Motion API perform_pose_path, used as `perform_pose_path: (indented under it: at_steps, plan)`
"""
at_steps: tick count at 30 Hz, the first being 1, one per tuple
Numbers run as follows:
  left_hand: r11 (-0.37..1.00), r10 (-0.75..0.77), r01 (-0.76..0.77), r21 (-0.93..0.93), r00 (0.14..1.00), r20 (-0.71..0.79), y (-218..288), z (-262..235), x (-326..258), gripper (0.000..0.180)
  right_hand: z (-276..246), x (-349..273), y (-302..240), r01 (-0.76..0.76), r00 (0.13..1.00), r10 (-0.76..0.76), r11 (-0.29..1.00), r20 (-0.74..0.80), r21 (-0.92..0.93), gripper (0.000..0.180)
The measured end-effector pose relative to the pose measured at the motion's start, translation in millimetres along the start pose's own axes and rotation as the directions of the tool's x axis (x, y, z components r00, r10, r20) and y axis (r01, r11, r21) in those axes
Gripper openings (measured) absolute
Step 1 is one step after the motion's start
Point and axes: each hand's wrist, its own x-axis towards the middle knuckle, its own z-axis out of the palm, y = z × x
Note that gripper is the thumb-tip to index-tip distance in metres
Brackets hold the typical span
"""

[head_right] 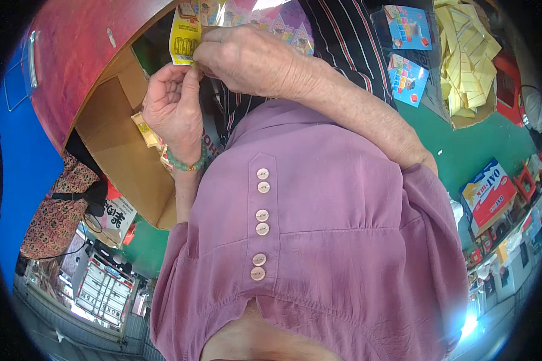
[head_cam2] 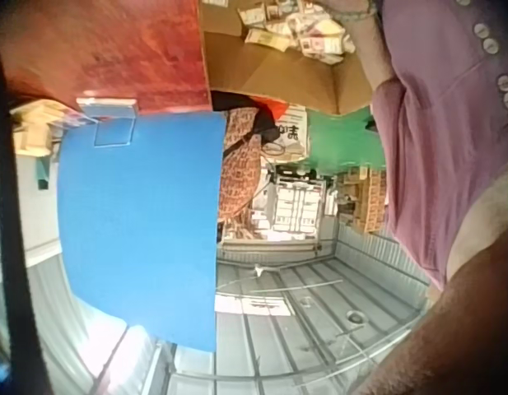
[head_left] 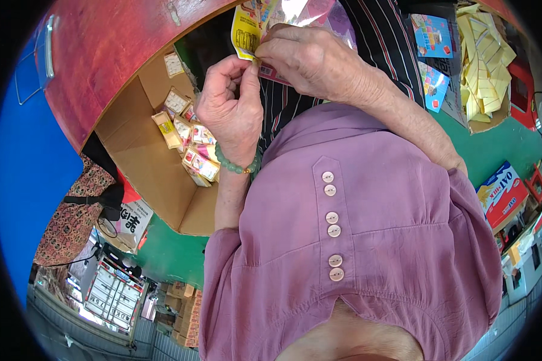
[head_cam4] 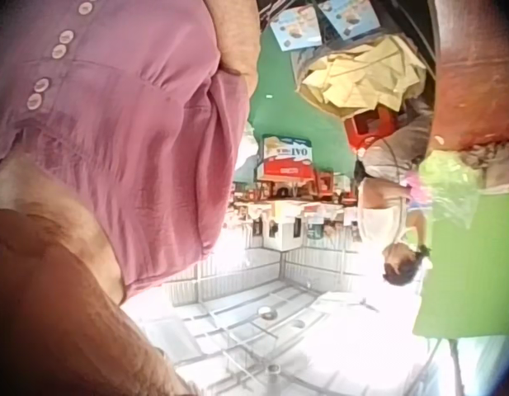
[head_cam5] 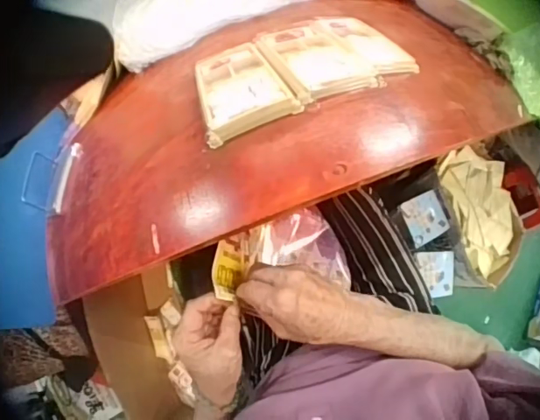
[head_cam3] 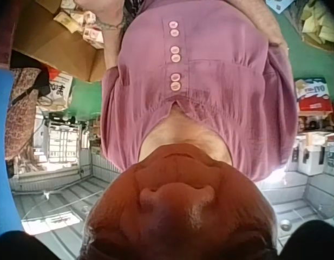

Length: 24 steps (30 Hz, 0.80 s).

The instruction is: Packaging stickers or small cards into plastic sleeves at a workstation.

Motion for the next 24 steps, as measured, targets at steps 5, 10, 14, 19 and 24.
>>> perform_pose_path:
  at_steps: [5,10,14,19,24]
  plan:
    - [0.999,-0.025,0.025,-0.023,1.0,-0.003,-1,0,-2,0.014,5,0,2,-0.03,1.0,0.03,0.999,0.0,-0.014,0.014]
    - [0.946,-0.163,0.155,-0.286,0.987,-0.006,1,-1,-1,0.016,7,2,5,-0.059,0.997,0.063,0.994,-0.044,0.091,0.012]
    - [0.903,-0.22,0.206,-0.376,0.975,0.005,3,-3,1,0.017,8,3,7,-0.061,0.994,0.078,0.979,-0.081,0.196,0.012]
    - [0.859,-0.3,0.28,-0.427,0.954,0.023,2,-5,2,0.016,11,4,4,-0.088,0.99,0.108,0.975,-0.087,0.204,0.011]
    - [0.876,-0.3,0.284,-0.39,0.954,0.021,1,-6,1,0.016,11,5,5,-0.048,0.994,0.062,0.987,-0.088,0.152,0.01]
